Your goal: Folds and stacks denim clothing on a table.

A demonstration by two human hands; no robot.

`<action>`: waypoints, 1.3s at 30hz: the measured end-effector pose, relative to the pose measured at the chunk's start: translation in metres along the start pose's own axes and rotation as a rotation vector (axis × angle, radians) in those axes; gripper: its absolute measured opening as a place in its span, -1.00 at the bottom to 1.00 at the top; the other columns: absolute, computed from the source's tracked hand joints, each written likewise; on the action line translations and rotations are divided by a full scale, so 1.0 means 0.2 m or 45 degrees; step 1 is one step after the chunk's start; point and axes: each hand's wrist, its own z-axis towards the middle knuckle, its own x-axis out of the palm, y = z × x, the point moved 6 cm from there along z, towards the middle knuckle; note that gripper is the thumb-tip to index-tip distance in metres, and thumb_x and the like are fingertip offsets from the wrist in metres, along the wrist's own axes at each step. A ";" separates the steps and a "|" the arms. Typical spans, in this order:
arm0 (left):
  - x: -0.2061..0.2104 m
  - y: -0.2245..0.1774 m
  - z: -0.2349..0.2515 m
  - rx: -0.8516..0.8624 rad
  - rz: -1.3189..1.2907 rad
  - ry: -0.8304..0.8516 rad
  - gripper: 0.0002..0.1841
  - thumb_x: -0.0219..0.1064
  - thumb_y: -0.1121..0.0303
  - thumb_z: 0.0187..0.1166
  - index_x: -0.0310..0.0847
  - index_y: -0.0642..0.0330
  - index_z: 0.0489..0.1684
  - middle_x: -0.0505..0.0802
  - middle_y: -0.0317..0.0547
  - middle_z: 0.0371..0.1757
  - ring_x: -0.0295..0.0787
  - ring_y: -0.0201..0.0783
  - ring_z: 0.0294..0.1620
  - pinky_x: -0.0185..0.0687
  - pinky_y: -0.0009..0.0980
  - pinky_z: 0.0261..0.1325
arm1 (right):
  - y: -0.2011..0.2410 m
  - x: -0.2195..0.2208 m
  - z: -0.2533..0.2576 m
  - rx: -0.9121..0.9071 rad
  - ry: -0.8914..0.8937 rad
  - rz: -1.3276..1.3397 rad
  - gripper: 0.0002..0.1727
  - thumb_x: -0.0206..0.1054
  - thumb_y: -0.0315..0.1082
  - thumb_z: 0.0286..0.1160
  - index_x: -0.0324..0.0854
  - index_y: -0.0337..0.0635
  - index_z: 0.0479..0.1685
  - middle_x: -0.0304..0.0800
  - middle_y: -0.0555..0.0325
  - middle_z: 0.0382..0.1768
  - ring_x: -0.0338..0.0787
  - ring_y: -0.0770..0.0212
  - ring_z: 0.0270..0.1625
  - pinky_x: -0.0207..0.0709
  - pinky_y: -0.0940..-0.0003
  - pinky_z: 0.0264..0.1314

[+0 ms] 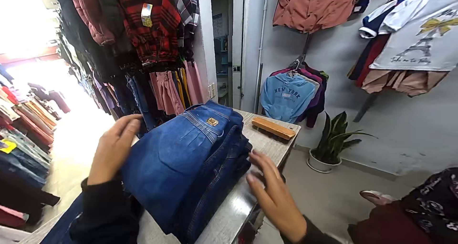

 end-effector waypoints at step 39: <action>0.33 -0.47 -0.24 0.804 0.115 0.277 -0.21 0.44 -0.03 0.42 0.41 0.24 0.63 0.57 0.09 0.62 0.50 -0.02 0.63 0.49 0.06 0.58 | -0.04 -0.22 -0.20 -0.059 -0.208 0.147 -0.25 0.18 0.23 0.62 0.49 -0.26 0.50 0.48 -0.13 0.58 0.52 -0.04 0.60 0.55 -0.01 0.54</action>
